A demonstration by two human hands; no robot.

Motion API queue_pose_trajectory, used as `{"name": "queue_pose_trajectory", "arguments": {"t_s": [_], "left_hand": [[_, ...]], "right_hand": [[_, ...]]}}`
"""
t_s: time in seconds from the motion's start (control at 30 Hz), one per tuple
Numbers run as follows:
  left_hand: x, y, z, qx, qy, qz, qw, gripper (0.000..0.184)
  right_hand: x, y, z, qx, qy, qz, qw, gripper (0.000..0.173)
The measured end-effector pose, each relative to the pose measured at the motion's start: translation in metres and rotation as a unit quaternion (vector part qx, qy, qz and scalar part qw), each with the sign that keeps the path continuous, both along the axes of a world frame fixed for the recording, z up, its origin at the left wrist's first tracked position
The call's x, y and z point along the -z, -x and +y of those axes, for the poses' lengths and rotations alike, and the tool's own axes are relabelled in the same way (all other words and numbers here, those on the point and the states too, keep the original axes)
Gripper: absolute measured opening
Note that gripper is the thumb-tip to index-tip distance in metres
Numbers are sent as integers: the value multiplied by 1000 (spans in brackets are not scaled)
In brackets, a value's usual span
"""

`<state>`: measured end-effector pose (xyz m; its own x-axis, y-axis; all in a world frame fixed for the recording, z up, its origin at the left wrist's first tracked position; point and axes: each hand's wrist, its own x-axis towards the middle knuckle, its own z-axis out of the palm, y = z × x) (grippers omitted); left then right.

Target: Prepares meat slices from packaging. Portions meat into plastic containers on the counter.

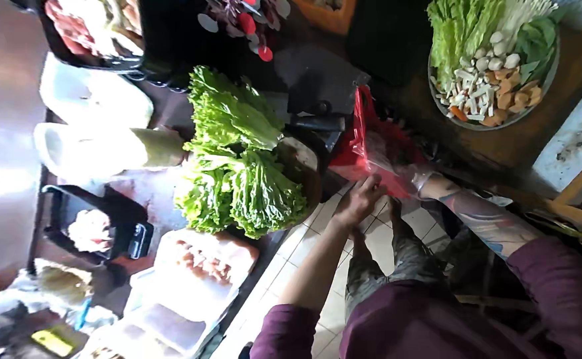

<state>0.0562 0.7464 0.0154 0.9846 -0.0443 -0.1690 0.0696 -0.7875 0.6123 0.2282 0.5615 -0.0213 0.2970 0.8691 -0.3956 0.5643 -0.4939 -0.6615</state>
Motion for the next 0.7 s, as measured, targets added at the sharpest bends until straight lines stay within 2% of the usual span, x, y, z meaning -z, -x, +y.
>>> {"name": "queue_pose_trajectory", "arguments": {"t_s": [0.03, 0.1, 0.13, 0.17, 0.2, 0.23, 0.27, 0.3, 0.33, 0.4, 0.43, 0.47, 0.53, 0.6, 0.67, 0.7], "left_hand": [[5, -2, -2, 2, 1, -9, 1000, 23], [13, -7, -8, -16, 28, -39, 999, 24], [8, -10, -13, -33, 47, -39, 998, 26], [-3, -13, -15, -50, 58, -26, 997, 26], [-25, -19, -12, -63, 55, 8, 996, 26], [-49, -25, -7, -81, 45, 60, 994, 27], [-73, -30, 0, -94, 34, 117, 988, 32], [-91, -35, 6, -94, 18, 167, 981, 38], [-93, -35, 12, -89, -7, 174, 981, 41], [-91, -34, 21, -91, -29, 128, 987, 36], [-86, -34, 23, -88, -36, 99, 990, 34], [-81, -35, 25, -86, -36, 81, 992, 34], [-76, -36, 25, -101, -18, 66, 992, 34], [-72, -40, 24, -111, -3, 93, 989, 40], [-58, -41, 24, -105, -23, 76, 991, 44], [-53, -40, 25, -109, -30, 61, 992, 44]], "right_hand": [[-2, 1, 22, 3, 97, 52, 994, 44], [0, 9, 34, 61, 90, 67, 992, 35], [-23, 2, 44, 104, 145, 186, 966, 34], [-35, 3, 52, 192, 141, 289, 927, 31], [-46, 5, 62, 258, 123, 325, 901, 29], [-63, 0, 75, 277, 135, 318, 897, 31], [-65, -3, 88, 254, 159, 294, 908, 32], [-53, -6, 99, 196, 183, 239, 933, 34], [-37, -9, 108, 126, 198, 182, 955, 37], [-27, -24, 117, -21, 244, 102, 964, 45], [-34, -28, 120, -60, 245, 80, 964, 46], [-48, -28, 122, -72, 225, 74, 969, 45], [-78, -21, 127, -37, 161, 107, 980, 42], [-82, -13, 125, -51, 109, 112, 986, 46], [-72, -16, 120, -60, 49, 141, 987, 49], [-86, -18, 117, -26, 54, 162, 985, 46]]}}
